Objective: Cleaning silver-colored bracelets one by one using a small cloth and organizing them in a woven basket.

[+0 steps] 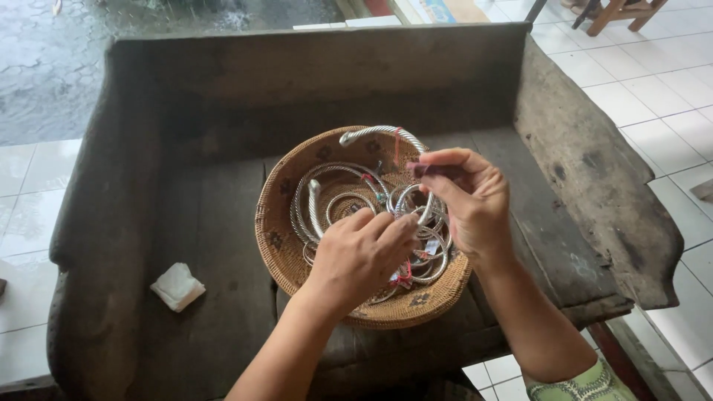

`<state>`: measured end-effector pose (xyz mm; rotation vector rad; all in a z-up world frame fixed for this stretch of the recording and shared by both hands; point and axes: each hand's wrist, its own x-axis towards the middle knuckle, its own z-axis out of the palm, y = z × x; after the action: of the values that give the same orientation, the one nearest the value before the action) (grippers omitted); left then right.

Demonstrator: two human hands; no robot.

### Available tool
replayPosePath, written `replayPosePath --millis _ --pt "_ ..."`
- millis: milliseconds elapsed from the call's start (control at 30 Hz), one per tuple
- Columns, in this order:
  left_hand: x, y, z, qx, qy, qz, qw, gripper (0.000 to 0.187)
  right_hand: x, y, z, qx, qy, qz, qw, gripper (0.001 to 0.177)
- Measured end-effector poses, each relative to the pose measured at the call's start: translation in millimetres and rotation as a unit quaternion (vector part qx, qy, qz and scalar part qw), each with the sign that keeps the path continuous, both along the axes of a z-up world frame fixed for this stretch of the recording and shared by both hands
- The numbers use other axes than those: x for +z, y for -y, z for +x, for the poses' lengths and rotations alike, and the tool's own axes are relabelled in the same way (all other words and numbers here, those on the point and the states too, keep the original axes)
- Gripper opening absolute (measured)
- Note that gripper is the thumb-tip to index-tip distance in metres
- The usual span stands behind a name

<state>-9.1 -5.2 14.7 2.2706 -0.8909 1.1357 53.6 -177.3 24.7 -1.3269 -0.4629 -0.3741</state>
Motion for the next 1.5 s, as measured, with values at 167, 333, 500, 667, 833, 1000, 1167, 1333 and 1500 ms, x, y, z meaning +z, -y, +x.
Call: replayPosePath --millis 167,333,500,667,833,1000,1167,1333,1500 --pt "-10.1 -11.5 9.4 0.029 -0.001 -0.043 0.999 0.051 4.0 14.6 2.3 0.065 0.046 -0.016 0.997 0.022" --pt "-2.9 -28.8 19.2 0.103 0.039 -0.199 0.974 0.054 0.3 34.3 15.1 0.149 0.04 0.003 0.988 0.021" --pt "12.9 -19.9 18.0 -0.034 -0.088 -0.258 0.962 0.044 16.9 21.9 22.0 0.179 0.039 -0.016 0.983 0.018" --pt "14.8 -9.7 29.3 -0.075 -0.209 -0.36 0.906 0.025 46.1 2.0 33.2 0.114 0.046 -0.088 0.989 0.019" --pt "-6.8 -1.8 34.1 -0.098 -0.319 -0.475 0.814 0.027 48.6 -14.4 35.8 0.059 0.063 -0.091 0.992 0.016" --pt "-10.4 4.4 29.6 -0.207 -0.384 -0.608 0.663 0.023 42.4 -29.4 19.0 -0.059 0.126 -0.137 0.981 0.014" --pt "-16.2 7.1 18.9 -0.196 -0.373 -0.547 0.723 0.029 24.4 -40.4 15.2 -0.076 0.226 -0.292 0.926 0.034" --pt "-26.4 7.2 17.5 -0.166 -0.299 -0.516 0.785 0.038 3.6 -52.5 4.2 -0.096 0.299 -0.377 0.871 0.044" --pt "-18.7 4.2 10.7 -0.164 -0.291 -0.506 0.795 0.038 -11.5 -55.7 7.6 -0.155 0.406 -0.45 0.78 0.086"
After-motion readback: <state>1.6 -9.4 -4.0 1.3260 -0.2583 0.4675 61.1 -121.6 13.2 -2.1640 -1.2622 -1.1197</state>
